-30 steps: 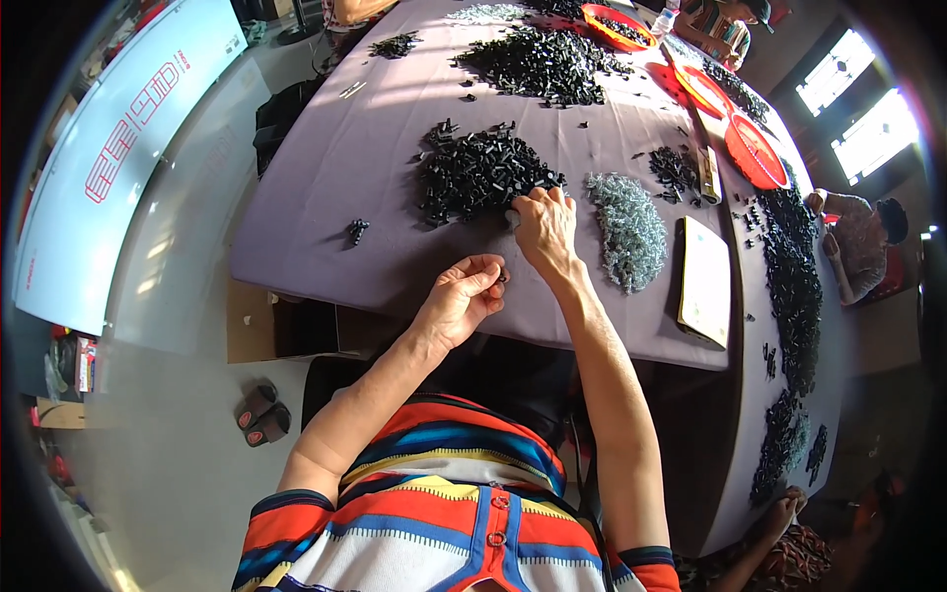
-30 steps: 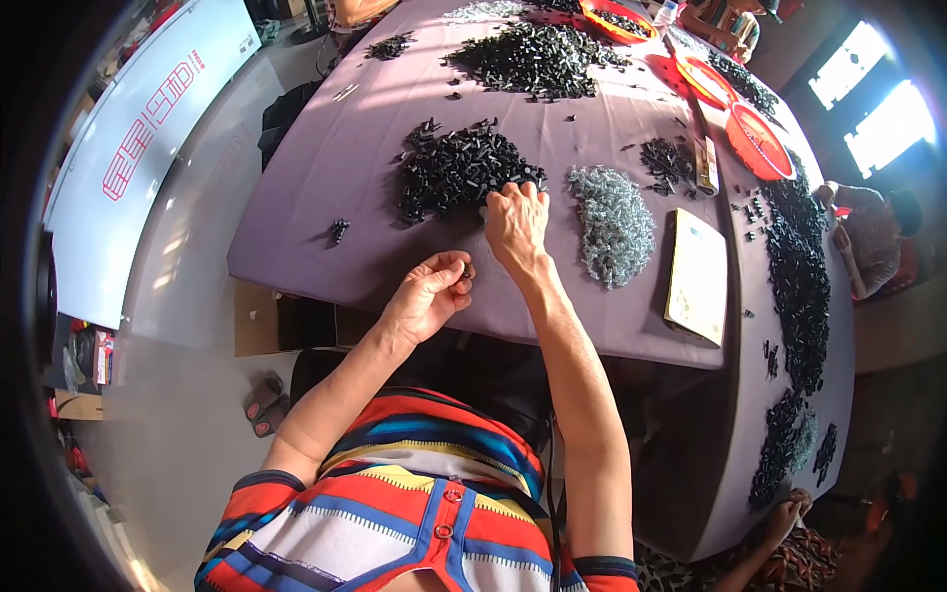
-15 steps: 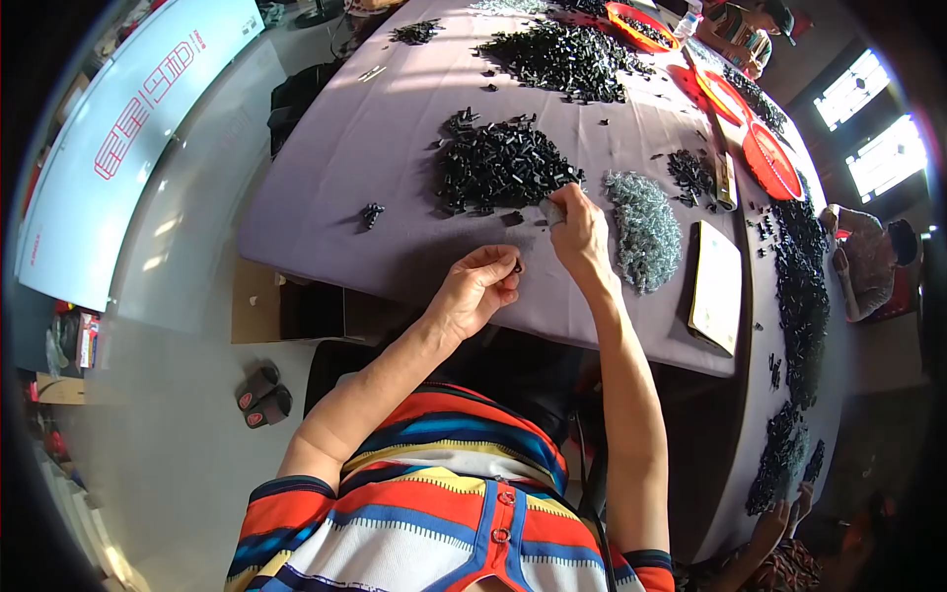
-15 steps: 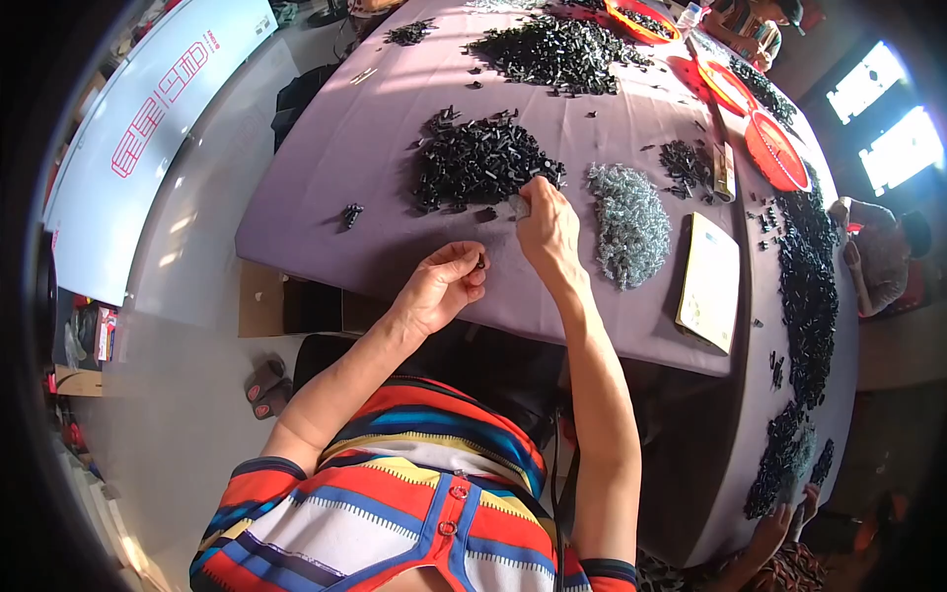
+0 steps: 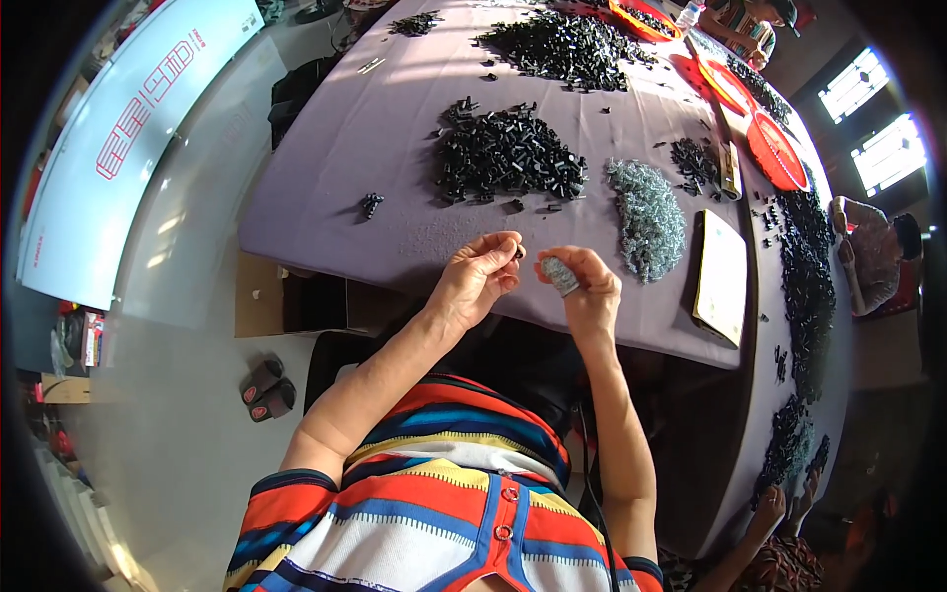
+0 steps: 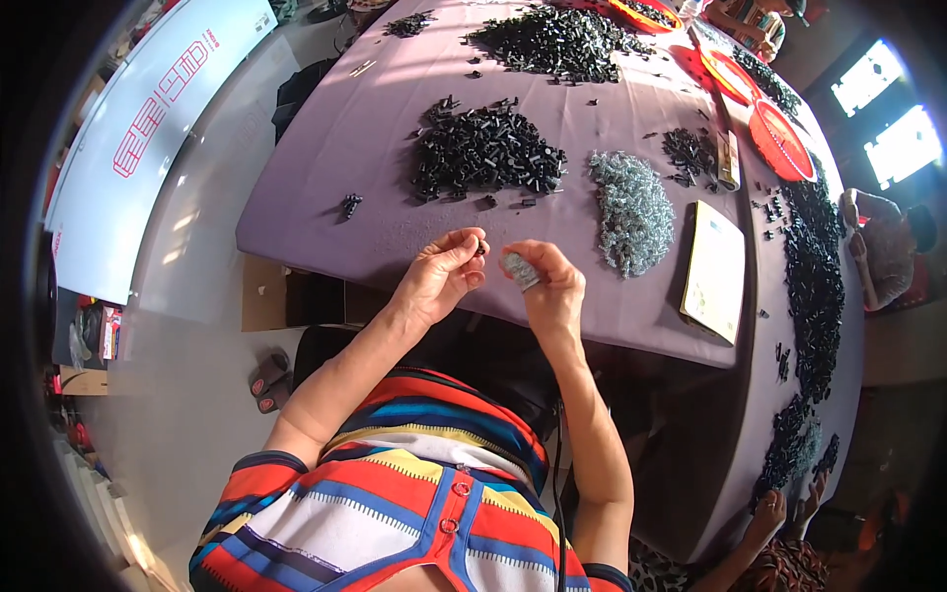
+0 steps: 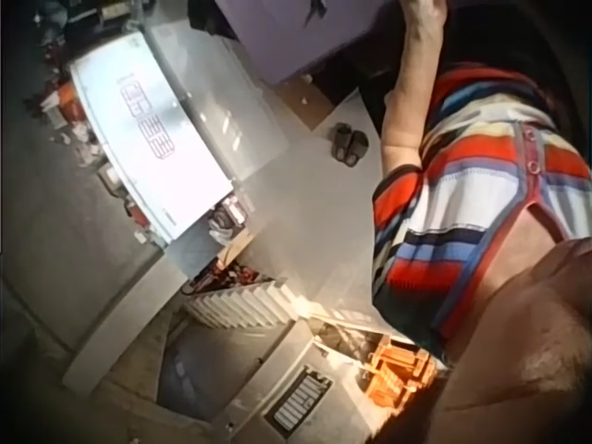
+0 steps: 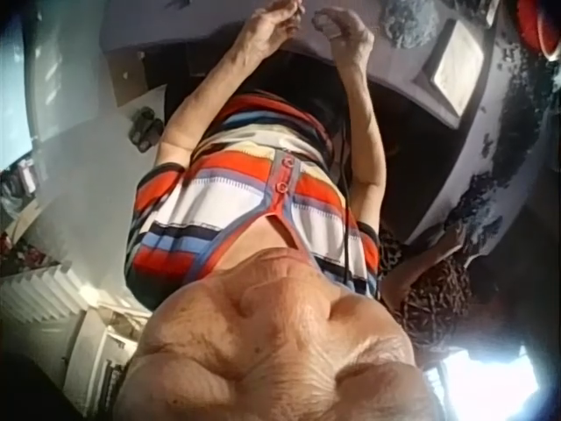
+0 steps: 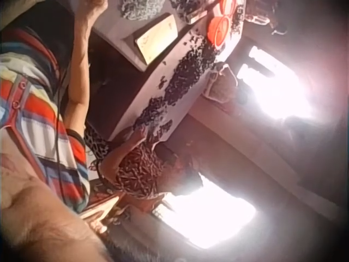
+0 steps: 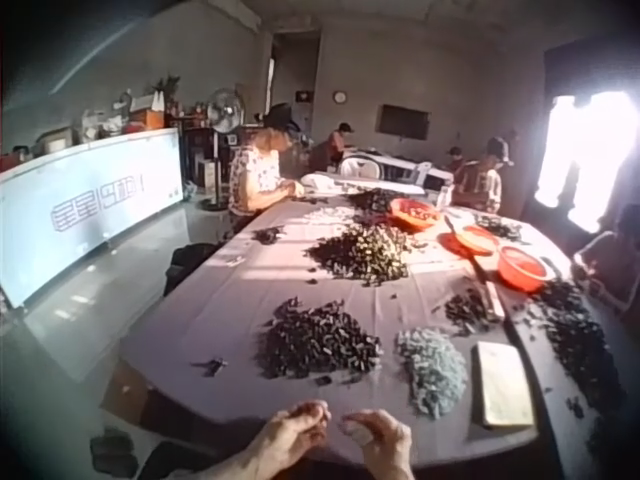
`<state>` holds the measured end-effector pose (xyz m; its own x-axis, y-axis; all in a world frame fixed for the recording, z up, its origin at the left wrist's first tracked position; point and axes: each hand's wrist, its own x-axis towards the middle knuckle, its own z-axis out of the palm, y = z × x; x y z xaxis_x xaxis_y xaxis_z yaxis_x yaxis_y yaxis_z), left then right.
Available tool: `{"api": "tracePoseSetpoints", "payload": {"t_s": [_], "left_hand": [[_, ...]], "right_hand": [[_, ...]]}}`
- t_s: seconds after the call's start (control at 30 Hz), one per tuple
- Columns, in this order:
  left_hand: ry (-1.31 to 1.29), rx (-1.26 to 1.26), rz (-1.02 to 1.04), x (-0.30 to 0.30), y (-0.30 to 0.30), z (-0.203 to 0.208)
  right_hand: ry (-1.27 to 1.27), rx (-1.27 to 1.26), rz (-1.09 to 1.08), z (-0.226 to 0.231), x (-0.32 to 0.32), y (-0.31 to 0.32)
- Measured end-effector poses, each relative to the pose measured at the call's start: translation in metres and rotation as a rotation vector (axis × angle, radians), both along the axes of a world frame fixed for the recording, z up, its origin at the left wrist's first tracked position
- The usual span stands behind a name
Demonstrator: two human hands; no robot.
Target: The recorder manually assembles small black plastic components onto connector bases at a workshop table.
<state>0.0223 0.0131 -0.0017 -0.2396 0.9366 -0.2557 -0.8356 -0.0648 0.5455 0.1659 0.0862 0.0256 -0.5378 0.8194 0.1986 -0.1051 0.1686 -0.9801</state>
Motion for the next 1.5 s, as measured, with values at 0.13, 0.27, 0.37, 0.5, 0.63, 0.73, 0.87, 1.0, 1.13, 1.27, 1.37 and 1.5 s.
{"api": "tracePoseSetpoints", "payload": {"t_s": [0.13,0.27,0.37,0.5,0.63,0.73,0.87,1.0,1.13,1.27,1.37,1.5], "left_hand": [[0.016,-0.043,0.008,0.001,-0.001,0.005],[0.030,-0.033,0.003,0.001,0.000,0.005],[0.033,-0.050,0.024,0.003,0.000,0.006],[0.036,-0.032,0.029,0.003,0.001,0.003],[0.061,-0.020,0.042,0.005,0.000,0.002],[0.072,0.013,0.036,0.006,0.000,0.000],[0.119,0.064,0.001,0.005,0.000,-0.002],[0.141,0.098,-0.008,0.005,0.000,-0.006],[0.132,0.095,-0.011,0.006,0.001,-0.006],[0.112,0.095,0.015,0.007,0.000,-0.003],[0.113,0.122,0.018,0.008,0.000,-0.003],[0.118,0.126,0.048,0.009,-0.001,-0.003]], "right_hand": [[0.012,0.083,-0.039,-0.004,-0.002,-0.017],[-0.011,0.070,-0.078,-0.007,-0.005,-0.025],[0.005,0.068,-0.103,-0.010,-0.009,-0.027],[0.051,0.039,-0.125,-0.013,-0.013,-0.026],[0.039,0.037,-0.121,-0.014,-0.013,-0.025],[0.026,0.038,-0.132,-0.017,-0.012,-0.024],[0.050,-0.012,-0.123,-0.018,-0.011,-0.024],[0.040,0.014,-0.142,-0.017,-0.011,-0.025],[0.101,-0.109,-0.114,-0.019,-0.011,-0.024],[0.152,-0.176,-0.085,-0.021,-0.011,-0.023],[0.155,-0.186,-0.076,-0.023,-0.010,-0.021],[0.092,-0.113,-0.090,-0.018,-0.010,-0.023]]}}
